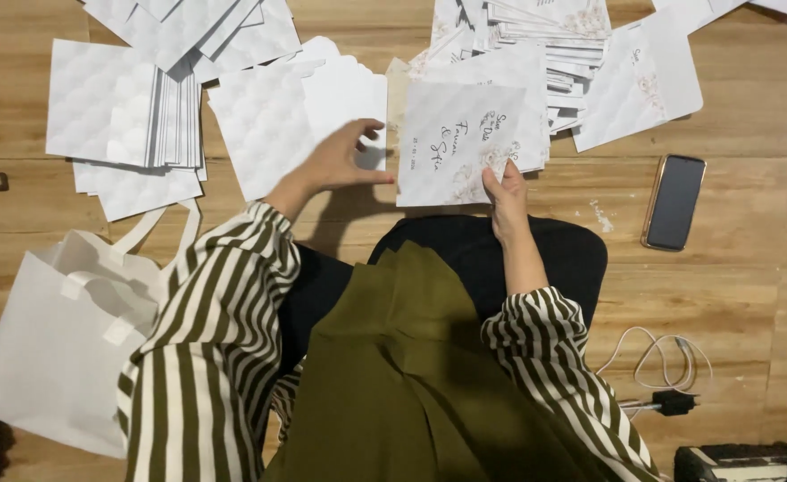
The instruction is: A person sitting on the floor is manually inserting printed invitation cards into white envelopes.
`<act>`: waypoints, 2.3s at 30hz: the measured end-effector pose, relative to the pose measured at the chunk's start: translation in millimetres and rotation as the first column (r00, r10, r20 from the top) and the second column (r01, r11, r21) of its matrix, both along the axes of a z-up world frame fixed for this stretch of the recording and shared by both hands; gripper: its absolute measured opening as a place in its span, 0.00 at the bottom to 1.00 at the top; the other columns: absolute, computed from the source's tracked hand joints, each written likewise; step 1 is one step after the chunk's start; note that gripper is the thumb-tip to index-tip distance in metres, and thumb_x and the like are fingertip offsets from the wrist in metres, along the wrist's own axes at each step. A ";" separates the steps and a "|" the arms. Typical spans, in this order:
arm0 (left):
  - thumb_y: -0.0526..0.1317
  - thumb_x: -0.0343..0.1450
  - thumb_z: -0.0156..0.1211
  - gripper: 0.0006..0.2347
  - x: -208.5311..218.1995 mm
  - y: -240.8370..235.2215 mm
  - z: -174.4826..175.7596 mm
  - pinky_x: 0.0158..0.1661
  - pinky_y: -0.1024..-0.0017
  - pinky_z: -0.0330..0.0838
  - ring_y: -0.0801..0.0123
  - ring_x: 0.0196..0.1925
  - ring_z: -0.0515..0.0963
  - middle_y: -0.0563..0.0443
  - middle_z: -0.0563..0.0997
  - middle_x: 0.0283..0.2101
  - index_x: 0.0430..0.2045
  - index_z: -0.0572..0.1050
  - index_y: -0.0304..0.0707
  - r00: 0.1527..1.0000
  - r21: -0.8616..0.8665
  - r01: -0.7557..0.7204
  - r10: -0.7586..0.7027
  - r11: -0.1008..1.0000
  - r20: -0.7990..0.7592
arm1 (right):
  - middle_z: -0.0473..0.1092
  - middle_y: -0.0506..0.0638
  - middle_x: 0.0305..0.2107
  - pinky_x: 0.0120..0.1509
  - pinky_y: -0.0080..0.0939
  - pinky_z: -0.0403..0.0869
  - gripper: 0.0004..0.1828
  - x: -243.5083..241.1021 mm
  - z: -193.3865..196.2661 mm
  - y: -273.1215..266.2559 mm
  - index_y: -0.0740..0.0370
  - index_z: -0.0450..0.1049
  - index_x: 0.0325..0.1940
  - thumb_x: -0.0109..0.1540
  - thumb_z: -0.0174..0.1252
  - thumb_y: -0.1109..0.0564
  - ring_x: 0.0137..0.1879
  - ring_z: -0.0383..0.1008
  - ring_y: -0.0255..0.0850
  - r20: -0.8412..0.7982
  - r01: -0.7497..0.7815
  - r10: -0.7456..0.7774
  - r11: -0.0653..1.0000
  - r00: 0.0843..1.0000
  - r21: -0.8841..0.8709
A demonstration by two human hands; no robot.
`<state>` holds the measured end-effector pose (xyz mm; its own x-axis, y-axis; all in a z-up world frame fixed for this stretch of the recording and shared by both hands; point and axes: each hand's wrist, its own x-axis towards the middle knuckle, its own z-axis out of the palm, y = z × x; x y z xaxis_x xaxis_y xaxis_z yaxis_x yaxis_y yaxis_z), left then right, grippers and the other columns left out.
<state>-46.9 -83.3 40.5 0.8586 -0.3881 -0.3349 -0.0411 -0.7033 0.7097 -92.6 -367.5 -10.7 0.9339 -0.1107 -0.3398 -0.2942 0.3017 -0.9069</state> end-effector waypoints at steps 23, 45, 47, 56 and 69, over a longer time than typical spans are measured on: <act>0.56 0.42 0.69 0.44 34.8 88.5 -4.8 0.62 0.59 0.45 0.69 0.60 0.55 0.58 0.57 0.54 0.50 0.51 0.54 0.420 0.958 0.247 -0.874 -0.149 -0.244 | 0.62 0.71 0.48 0.64 0.55 0.56 0.23 5.3 -15.1 9.4 0.76 0.58 0.55 0.59 0.53 0.62 0.60 0.57 0.54 -0.069 -0.279 0.277 0.856 0.958 -0.434; 0.58 0.46 0.72 0.32 55.7 77.3 -10.6 0.47 0.73 0.59 0.71 0.41 0.71 0.59 0.75 0.37 0.39 0.68 0.48 0.521 0.863 0.505 -0.799 0.005 -0.301 | 0.69 0.57 0.37 0.46 0.34 0.66 0.16 6.6 -10.8 13.4 0.72 0.64 0.47 0.56 0.49 0.63 0.41 0.68 0.41 -0.018 -0.267 0.327 0.737 0.945 -0.621; 0.54 0.48 0.71 0.25 50.2 77.8 -1.3 0.47 0.74 0.60 0.71 0.40 0.70 0.57 0.75 0.37 0.33 0.75 0.43 0.572 0.850 0.524 -0.764 0.059 -0.300 | 0.69 0.58 0.38 0.47 0.35 0.66 0.17 5.0 -11.4 11.5 0.73 0.64 0.48 0.56 0.49 0.62 0.42 0.68 0.42 -0.020 -0.255 0.313 0.731 0.949 -0.633; 0.39 0.61 0.61 0.03 -5.3 30.7 11.0 0.47 0.66 0.61 0.73 0.34 0.77 0.61 0.79 0.27 0.24 0.76 0.52 0.632 0.919 0.351 -0.770 0.180 -0.091 | 0.68 0.49 0.42 0.56 0.37 0.70 0.16 -0.3 30.5 -1.7 0.60 0.61 0.53 0.62 0.51 0.62 0.49 0.69 0.35 0.310 0.082 -0.074 0.997 0.948 -0.012; 0.35 0.63 0.55 0.05 -76.0 -58.2 -12.2 0.46 0.62 0.56 0.71 0.32 0.76 0.58 0.80 0.27 0.23 0.77 0.49 0.520 0.873 0.449 -0.850 0.188 -0.085 | 0.70 0.61 0.33 0.46 0.49 0.68 0.11 -48.0 61.3 -22.7 0.65 0.69 0.45 0.59 0.55 0.61 0.44 0.70 0.55 0.154 -0.142 0.474 0.530 0.867 -0.836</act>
<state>-122.9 -141.5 28.3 0.5156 -0.6377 -0.5723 -0.8528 -0.4468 -0.2705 -140.6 -390.2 50.5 0.9877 0.1456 0.0572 0.1358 -0.6169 -0.7752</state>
